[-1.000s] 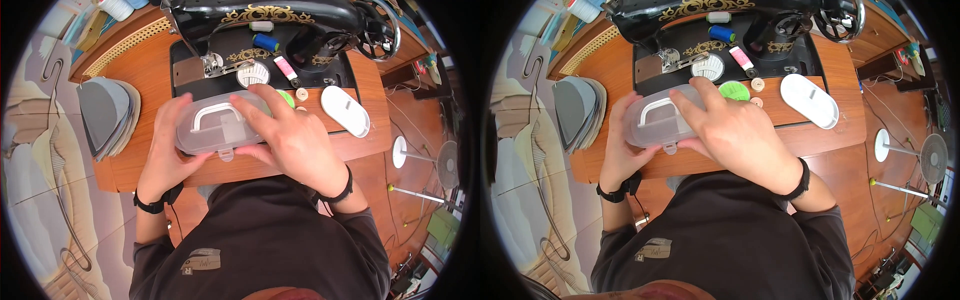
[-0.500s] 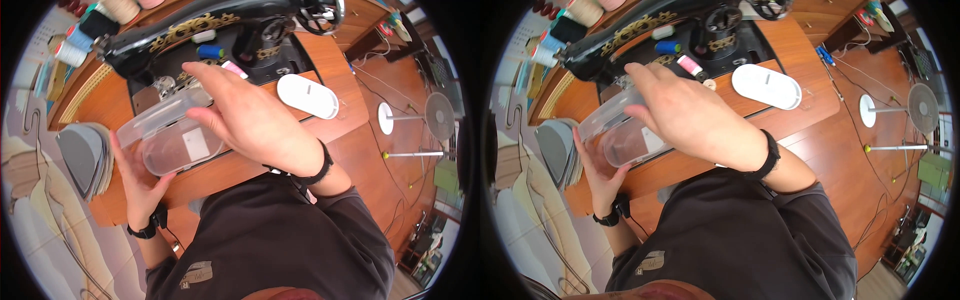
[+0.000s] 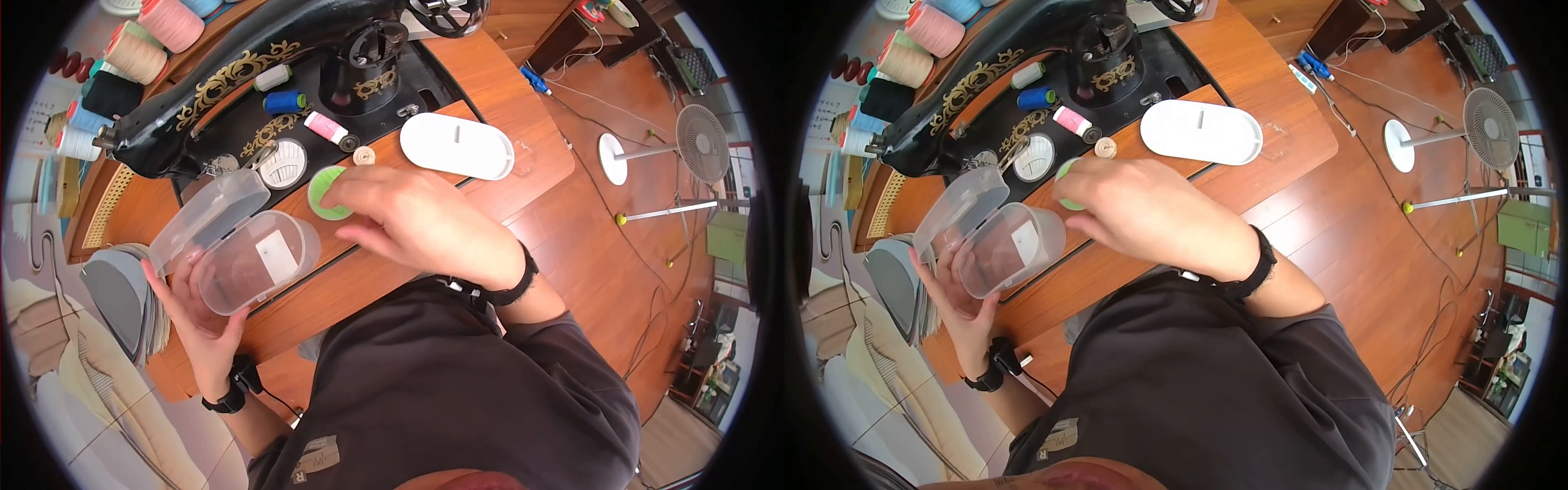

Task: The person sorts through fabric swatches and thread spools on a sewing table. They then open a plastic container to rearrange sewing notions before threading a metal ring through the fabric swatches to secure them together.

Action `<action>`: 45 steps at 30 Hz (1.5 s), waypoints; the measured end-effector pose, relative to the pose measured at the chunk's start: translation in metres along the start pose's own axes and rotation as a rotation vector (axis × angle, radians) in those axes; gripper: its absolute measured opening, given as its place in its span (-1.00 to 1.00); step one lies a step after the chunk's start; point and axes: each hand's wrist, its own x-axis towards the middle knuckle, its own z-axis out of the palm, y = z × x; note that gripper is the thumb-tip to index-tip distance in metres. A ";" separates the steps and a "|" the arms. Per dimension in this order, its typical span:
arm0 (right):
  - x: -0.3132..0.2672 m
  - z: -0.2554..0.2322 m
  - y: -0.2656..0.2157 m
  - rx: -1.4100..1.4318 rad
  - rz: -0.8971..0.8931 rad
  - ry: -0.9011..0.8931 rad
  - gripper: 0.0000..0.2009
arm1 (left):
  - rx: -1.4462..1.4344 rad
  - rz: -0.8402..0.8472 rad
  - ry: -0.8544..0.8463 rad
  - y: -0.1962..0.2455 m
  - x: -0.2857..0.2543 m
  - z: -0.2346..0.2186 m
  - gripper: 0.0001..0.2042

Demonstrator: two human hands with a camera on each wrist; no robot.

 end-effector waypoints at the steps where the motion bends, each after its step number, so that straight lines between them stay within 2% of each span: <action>1: -0.002 -0.001 0.005 -0.041 0.001 0.007 -0.72 | 0.010 -0.004 0.010 0.000 -0.002 0.000 0.28; 6: -0.005 0.001 0.014 -0.187 0.070 -0.024 -0.69 | 0.018 0.009 0.022 -0.004 -0.003 0.001 0.28; 7: -0.002 -0.003 0.008 -0.177 0.204 -0.122 -0.57 | 0.028 0.012 0.021 -0.005 -0.003 0.000 0.28; 9: -0.001 0.000 0.013 -0.184 0.145 -0.082 -0.57 | 0.013 0.020 0.021 -0.008 -0.003 -0.002 0.28; 13: 0.016 -0.002 0.008 -0.249 0.146 -0.172 -0.56 | -0.073 -0.005 0.025 -0.003 -0.004 0.002 0.29; 20: 0.037 0.006 0.004 -0.378 0.095 -0.351 -0.55 | -0.025 0.021 -0.002 -0.007 -0.003 -0.003 0.30; 25: 0.041 0.012 0.006 -0.351 0.096 -0.345 -0.59 | 0.001 0.043 0.015 -0.009 -0.005 -0.002 0.31; 30: 0.043 0.007 0.002 -0.330 0.102 -0.250 -0.59 | 0.035 0.072 0.002 -0.010 -0.004 -0.002 0.31; 33: 0.050 -0.007 -0.011 -0.126 0.205 -0.173 -0.56 | 0.030 0.054 0.012 -0.008 -0.004 -0.001 0.31; 34: 0.049 -0.009 -0.009 -0.145 0.150 -0.136 -0.52 | 0.035 0.053 0.013 -0.008 -0.004 -0.001 0.30; 37: 0.047 -0.017 -0.026 -0.019 0.076 -0.170 -0.52 | 0.070 0.055 0.021 -0.010 -0.006 0.000 0.30; 38: 0.047 -0.019 -0.027 0.034 0.039 -0.242 -0.45 | 0.094 0.059 0.020 -0.010 -0.007 0.000 0.30; 41: 0.049 -0.003 -0.043 0.088 0.017 -0.289 -0.46 | 0.102 0.060 0.029 -0.009 -0.008 0.004 0.30; 45: 0.056 0.018 -0.042 -0.145 -0.058 -0.258 -0.47 | 0.079 0.047 0.021 -0.011 -0.010 0.004 0.32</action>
